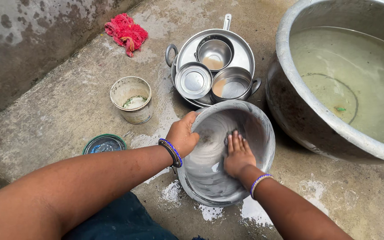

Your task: The person washes metal bowls and plates by scrubbing them with a scouring pad and rinsing them in a large basin of water on the ground.

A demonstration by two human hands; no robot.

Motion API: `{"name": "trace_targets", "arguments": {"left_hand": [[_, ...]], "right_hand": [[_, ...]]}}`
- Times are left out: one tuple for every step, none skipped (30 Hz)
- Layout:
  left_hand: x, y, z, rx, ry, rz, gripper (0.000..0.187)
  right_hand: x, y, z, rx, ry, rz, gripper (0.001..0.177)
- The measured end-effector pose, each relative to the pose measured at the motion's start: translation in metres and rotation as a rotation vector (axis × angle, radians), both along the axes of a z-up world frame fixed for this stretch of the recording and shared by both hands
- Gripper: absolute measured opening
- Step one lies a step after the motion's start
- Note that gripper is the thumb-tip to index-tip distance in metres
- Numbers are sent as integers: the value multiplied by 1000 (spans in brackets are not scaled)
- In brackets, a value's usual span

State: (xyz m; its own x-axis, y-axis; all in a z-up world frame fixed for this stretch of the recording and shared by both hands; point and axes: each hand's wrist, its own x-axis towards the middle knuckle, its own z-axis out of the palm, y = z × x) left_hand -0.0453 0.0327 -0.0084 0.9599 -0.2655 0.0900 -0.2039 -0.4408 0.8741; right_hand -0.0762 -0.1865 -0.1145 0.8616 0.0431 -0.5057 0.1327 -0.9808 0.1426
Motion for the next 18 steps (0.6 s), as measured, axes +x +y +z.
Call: {"name": "trace_targets", "arguments": {"left_hand": [[0,0,-2,-12,-20,-26,53],[-1,-1,-4,-23,-39,-51,57],[0,-1,-5,-26,-36,-49,57],[0,-1,-6,-27,-43,-95,57],[2,-1,-7,-28,-60,-138,58],[3,-4,-7,-31,-66,-132,58],[3,-8,-9,-51,-77,-94,47],[3,-10,-11,-72,-87,-56,39],[3,-9,-12,-71,-89,-55,39],[5,-8,-14,-105,-18,-13,33],[7,-7,-15,-140,50,27,30],[7,-7,-16,-140,45,27,30],[6,-8,-17,-112,88,63,27],[6,-9,-18,-84,131,98,25],[8,-8,-19,-89,127,100,25],[9,-5,-19,-59,42,88,26],[9,-2,-19,-24,-39,73,31],[9,0,-18,-27,-38,74,31]], "right_hand": [[-21,10,-13,-1,145,-59,76],[-35,26,-26,124,227,-101,73],[-47,45,-36,248,308,-143,71],[-55,67,-43,527,257,-177,68],[-54,86,-43,805,194,-205,67],[-48,110,-38,1201,134,-546,63],[-42,129,-27,1587,65,-906,62],[-38,135,-11,1589,66,-901,62],[-34,139,5,1754,56,-1003,60],[-30,142,21,1920,46,-1105,59],[-26,144,33,2086,31,-1205,59],[-22,145,40,2253,17,-1305,59],[-20,144,43,2418,-1,-1403,59],[-36,144,38,2206,-152,-1187,54],[-60,140,31,1979,-279,-973,50],[-88,130,25,1771,-308,-710,49],[-115,116,21,1552,-329,-464,49],[-126,96,17,1295,-243,-377,47]]}}
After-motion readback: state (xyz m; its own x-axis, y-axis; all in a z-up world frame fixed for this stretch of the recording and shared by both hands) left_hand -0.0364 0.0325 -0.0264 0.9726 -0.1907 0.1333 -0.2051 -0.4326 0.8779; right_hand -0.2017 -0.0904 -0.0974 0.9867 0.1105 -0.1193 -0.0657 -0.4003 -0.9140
